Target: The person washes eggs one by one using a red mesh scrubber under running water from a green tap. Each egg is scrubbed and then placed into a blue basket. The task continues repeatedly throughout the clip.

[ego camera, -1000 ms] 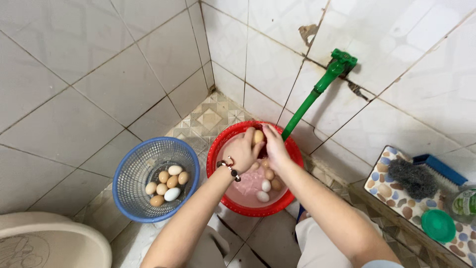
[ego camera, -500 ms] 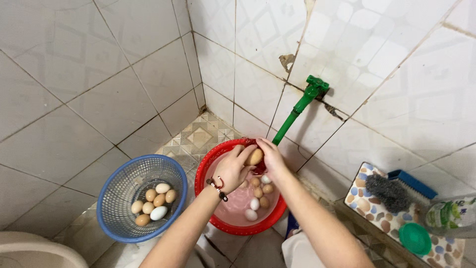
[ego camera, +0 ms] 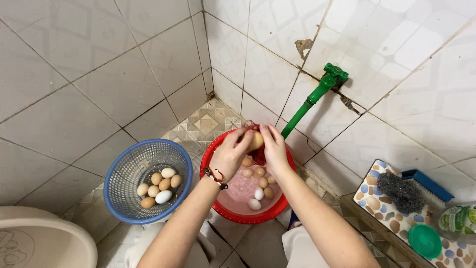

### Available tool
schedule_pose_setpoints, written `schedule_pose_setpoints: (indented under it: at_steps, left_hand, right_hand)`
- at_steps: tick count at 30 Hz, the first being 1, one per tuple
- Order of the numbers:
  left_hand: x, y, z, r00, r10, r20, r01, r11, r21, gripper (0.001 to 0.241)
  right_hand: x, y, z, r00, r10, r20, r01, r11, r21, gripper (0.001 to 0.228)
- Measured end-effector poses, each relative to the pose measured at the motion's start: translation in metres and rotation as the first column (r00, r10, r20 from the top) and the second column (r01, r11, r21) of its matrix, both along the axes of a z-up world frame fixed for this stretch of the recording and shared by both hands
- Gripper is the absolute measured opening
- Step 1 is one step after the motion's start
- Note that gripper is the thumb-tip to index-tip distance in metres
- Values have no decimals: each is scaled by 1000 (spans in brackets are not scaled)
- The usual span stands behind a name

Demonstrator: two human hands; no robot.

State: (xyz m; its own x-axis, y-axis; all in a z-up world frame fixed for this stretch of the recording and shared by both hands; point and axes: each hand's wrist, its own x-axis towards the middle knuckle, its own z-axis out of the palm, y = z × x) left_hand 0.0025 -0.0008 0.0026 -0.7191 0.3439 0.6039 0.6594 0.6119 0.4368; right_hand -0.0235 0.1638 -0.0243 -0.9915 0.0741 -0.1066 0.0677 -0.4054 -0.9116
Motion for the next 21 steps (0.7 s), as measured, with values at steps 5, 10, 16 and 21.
schedule_pose_setpoints:
  at_steps: [5, 10, 16, 21]
  left_hand:
    - [-4, 3, -2, 995, 10, 102, -22, 993, 117, 59]
    - [-17, 8, -16, 767, -285, 575, -116, 820, 561, 61]
    - [-34, 3, -42, 541, -493, 681, -274, 663, 697, 41]
    - [-36, -20, -37, 420, -664, 619, -161, 617, 771, 41]
  right_hand:
    - [-10, 2, -17, 992, -107, 68, 109, 994, -30, 27]
    - [-5, -8, -17, 966, -201, -164, 219, 970, 104, 32]
    - [13, -19, 0, 894, -49, -445, 259, 867, 426, 34]
    - [22, -17, 15, 780, 109, -616, 360, 727, 585, 28]
